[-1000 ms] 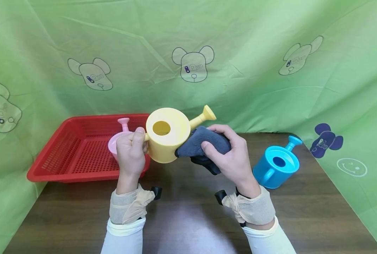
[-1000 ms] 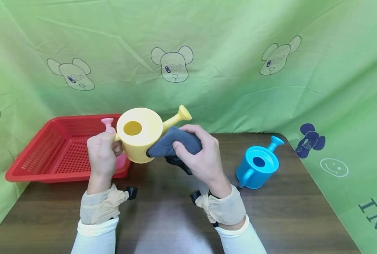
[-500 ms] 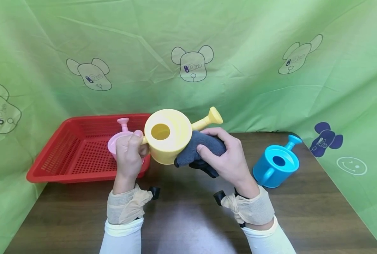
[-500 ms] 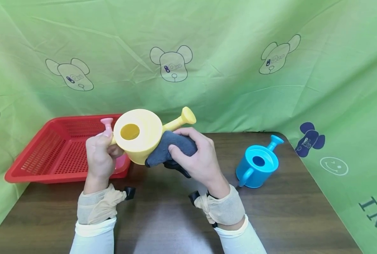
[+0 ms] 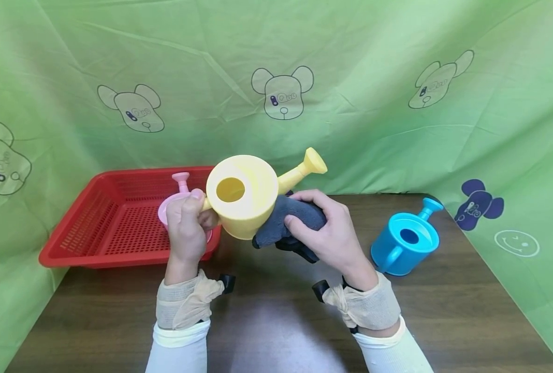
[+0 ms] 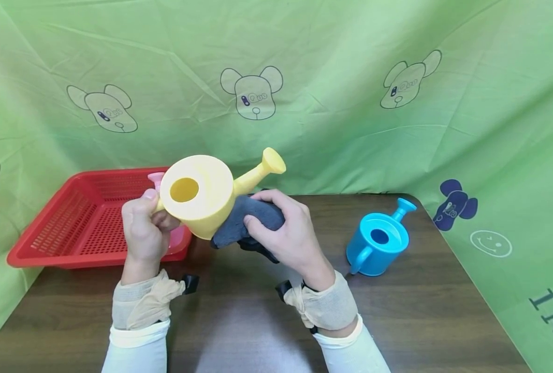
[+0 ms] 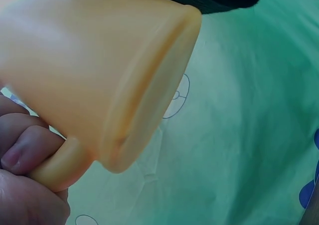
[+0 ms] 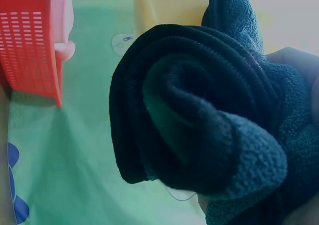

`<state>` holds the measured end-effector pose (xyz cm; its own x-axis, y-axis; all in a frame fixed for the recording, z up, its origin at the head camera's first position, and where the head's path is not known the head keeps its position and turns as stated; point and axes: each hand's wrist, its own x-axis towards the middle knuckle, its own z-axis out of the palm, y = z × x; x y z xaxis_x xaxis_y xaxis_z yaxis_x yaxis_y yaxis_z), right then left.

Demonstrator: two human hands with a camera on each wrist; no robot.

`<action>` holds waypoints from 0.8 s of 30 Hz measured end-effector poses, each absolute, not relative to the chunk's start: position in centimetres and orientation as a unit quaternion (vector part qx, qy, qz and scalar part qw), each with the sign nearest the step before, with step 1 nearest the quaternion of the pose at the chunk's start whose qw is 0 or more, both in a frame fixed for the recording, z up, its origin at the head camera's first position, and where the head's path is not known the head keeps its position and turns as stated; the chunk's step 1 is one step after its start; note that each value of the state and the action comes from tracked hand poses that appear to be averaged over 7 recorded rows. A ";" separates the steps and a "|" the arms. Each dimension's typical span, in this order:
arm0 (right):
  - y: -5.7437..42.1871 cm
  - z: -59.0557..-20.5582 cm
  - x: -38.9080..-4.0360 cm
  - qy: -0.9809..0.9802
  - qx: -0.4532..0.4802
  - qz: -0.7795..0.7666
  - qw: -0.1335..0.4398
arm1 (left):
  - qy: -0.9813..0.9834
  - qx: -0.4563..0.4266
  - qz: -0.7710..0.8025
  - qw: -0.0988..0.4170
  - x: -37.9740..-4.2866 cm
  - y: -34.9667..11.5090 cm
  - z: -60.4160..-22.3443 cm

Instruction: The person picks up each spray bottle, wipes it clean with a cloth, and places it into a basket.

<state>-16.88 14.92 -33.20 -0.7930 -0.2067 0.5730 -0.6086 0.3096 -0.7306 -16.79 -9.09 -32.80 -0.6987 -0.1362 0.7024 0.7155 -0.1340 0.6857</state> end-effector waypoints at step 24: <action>14.6 -34.0 -17.6 -0.819 0.238 0.495 0.166 | -0.537 -0.268 -0.734 0.318 -16.3 -9.2 -32.3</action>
